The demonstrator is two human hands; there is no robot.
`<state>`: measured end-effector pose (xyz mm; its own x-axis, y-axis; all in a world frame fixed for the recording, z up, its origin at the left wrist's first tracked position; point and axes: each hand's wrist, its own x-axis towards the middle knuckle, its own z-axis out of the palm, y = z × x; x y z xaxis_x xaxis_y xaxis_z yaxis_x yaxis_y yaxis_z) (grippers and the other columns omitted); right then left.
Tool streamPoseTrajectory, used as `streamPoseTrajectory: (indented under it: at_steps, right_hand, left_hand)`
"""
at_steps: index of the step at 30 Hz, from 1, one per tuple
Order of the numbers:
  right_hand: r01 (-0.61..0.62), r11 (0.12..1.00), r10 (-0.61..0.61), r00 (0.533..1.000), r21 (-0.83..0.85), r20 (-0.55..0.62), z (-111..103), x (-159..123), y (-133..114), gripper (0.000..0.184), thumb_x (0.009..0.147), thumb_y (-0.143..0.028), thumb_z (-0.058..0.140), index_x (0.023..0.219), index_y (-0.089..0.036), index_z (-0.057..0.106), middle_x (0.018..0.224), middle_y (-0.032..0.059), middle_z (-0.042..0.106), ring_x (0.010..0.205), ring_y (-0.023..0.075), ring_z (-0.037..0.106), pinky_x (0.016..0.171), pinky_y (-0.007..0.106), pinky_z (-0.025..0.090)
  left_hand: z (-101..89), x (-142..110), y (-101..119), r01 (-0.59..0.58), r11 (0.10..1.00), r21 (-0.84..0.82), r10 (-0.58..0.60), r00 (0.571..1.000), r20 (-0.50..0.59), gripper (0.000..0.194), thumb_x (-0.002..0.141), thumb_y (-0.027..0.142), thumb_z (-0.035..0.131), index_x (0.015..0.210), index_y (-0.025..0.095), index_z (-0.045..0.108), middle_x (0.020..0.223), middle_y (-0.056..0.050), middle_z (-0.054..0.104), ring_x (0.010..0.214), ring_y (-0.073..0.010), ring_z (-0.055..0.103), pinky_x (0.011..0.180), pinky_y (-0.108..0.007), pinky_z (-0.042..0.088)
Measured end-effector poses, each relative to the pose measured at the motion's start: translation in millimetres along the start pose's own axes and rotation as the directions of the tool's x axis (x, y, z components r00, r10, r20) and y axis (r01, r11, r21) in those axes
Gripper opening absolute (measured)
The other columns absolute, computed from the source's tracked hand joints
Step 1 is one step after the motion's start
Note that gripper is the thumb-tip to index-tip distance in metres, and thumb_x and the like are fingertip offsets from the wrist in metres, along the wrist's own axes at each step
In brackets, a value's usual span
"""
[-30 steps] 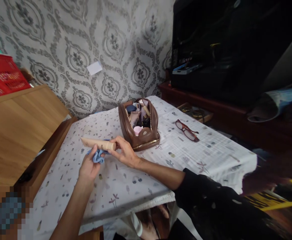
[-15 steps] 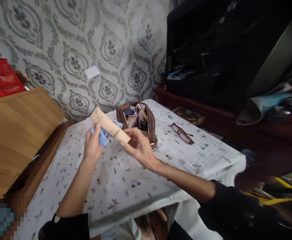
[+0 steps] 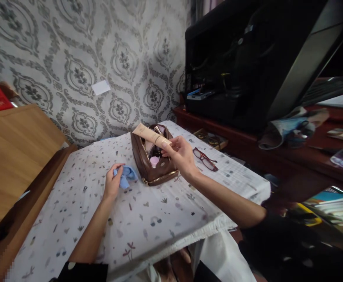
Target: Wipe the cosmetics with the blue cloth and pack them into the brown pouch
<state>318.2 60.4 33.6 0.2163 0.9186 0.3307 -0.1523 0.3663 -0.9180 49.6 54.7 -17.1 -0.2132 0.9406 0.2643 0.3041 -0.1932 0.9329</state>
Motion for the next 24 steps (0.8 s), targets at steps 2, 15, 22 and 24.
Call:
streamPoseTrajectory:
  at_steps: [2, 15, 22, 24]
  right_hand:
    - [0.006, 1.0, -0.006, 1.0, -0.026, -0.022, 2.6, 6.8, 4.2, 0.053, 0.068, -0.063, 0.077, 0.084, -0.022, 0.048, 0.072, 0.0, 0.065, 0.062, 0.0188, 0.068, 0.064, 0.038, 0.061]
    - [0.175, 0.902, -0.215, 0.975, -0.394, -0.061, 2.6, 23.5, 7.8, 0.033, 0.078, -0.049, 0.068, 0.087, -0.022, 0.051, 0.076, 0.0004, 0.063, 0.066, 0.0178, 0.061, 0.063, 0.032, 0.054]
    - [0.368, 0.67, -0.315, 0.927, -0.644, 0.202, 3.0, 25.9, 6.4, 0.019, 0.08, -0.026, 0.062, 0.098, -0.02, 0.057, 0.098, 0.0046, 0.061, 0.078, 0.0182, 0.061, 0.075, 0.033, 0.051]
    - [0.417, 0.555, -0.276, 0.909, -0.72, 0.313, 3.4, 25.7, 3.8, 0.021, 0.082, -0.021, 0.059, 0.103, -0.02, 0.057, 0.104, 0.0065, 0.06, 0.084, 0.0197, 0.061, 0.079, 0.033, 0.05]
  left_hand:
    - [-7.9, -3.0, -19.5, 0.016, 0.999, 0.031, -0.016, 1.0, -0.008, 0.045, 0.075, 0.058, 0.068, 0.095, 0.018, 0.071, 0.094, -0.006, 0.07, 0.09, -0.0204, 0.062, 0.082, -0.029, 0.047]
    - [-15.9, -5.8, -40.2, 0.047, 0.997, 0.063, -0.051, 0.996, 0.069, 0.042, 0.075, 0.056, 0.067, 0.093, 0.018, 0.071, 0.084, -0.003, 0.069, 0.079, -0.0187, 0.061, 0.076, -0.028, 0.046]
    - [-16.7, -6.1, -41.7, 0.025, 0.996, 0.082, -0.033, 0.995, 0.097, 0.038, 0.078, 0.054, 0.065, 0.091, 0.018, 0.07, 0.083, -0.003, 0.069, 0.077, -0.0187, 0.061, 0.074, -0.027, 0.047]
    - [-16.3, -6.5, -40.2, 0.02, 0.996, 0.091, -0.03, 0.994, 0.106, 0.036, 0.079, 0.052, 0.064, 0.09, 0.018, 0.07, 0.082, -0.002, 0.069, 0.077, -0.0187, 0.061, 0.075, -0.028, 0.047]
